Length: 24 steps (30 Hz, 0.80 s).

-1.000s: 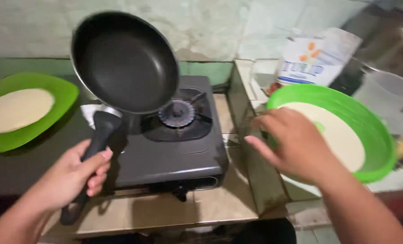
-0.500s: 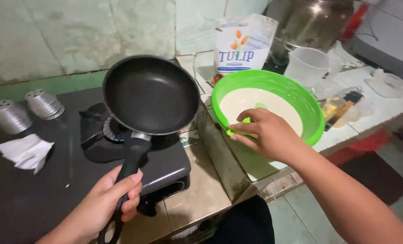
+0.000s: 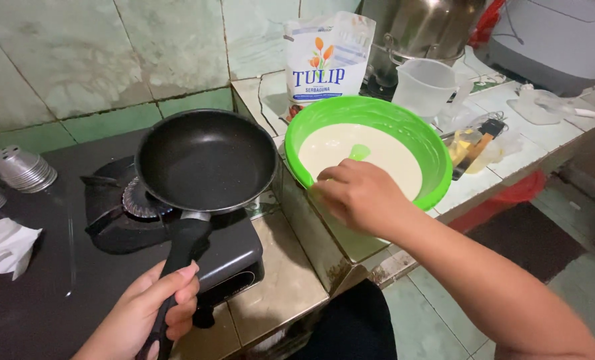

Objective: Stirring batter in a bowl and pouring it into a frying pan to cook crepes.

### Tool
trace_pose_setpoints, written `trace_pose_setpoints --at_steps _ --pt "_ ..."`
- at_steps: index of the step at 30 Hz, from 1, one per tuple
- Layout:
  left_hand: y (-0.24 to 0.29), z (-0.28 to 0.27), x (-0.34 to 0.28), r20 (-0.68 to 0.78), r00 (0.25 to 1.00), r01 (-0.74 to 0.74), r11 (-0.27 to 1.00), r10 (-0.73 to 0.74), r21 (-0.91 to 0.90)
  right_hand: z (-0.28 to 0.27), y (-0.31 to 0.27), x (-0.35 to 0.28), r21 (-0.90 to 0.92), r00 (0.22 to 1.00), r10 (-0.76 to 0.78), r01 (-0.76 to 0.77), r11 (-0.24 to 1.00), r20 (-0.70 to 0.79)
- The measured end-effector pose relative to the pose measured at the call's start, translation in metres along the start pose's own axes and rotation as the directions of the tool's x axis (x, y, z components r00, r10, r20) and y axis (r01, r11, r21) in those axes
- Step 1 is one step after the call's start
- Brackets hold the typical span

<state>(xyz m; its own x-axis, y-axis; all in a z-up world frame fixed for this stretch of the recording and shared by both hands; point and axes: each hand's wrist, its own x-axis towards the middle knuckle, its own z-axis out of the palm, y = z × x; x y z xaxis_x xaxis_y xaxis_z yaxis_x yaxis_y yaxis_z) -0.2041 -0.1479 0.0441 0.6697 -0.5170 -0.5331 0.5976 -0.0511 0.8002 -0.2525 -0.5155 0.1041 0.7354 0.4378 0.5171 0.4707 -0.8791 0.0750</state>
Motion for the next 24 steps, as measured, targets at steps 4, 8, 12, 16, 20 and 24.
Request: trace_pose_setpoints --at_steps 4,8,12,16,20,24 --pt "-0.007 -0.005 0.004 0.029 1.0 0.004 1.0 -0.003 -0.024 -0.005 0.03 -0.009 -0.029 0.947 0.276 -0.284 0.958 -0.162" --pt "-0.012 -0.012 0.007 0.089 0.996 -0.017 0.998 0.022 -0.06 -0.027 0.077 -0.003 0.042 0.821 0.561 -0.56 0.828 -0.107" --pt "-0.013 -0.012 0.005 0.132 0.991 0.017 0.998 -0.009 -0.066 -0.022 0.111 -0.008 0.339 0.719 0.676 -0.603 0.722 -0.161" --pt "-0.013 -0.009 0.004 0.142 0.99 0.034 0.996 -0.022 -0.086 0.001 0.142 -0.013 0.66 0.66 0.742 -0.506 0.555 -0.119" --pt "-0.01 -0.006 0.001 0.113 0.992 0.062 0.991 -0.048 -0.119 0.001 0.145 -0.014 0.787 0.663 0.748 -0.45 0.421 -0.021" --pt "-0.006 -0.006 -0.001 0.074 0.995 0.078 0.989 -0.069 -0.123 -0.014 0.137 -0.022 0.8 0.721 0.685 -0.468 0.376 0.101"
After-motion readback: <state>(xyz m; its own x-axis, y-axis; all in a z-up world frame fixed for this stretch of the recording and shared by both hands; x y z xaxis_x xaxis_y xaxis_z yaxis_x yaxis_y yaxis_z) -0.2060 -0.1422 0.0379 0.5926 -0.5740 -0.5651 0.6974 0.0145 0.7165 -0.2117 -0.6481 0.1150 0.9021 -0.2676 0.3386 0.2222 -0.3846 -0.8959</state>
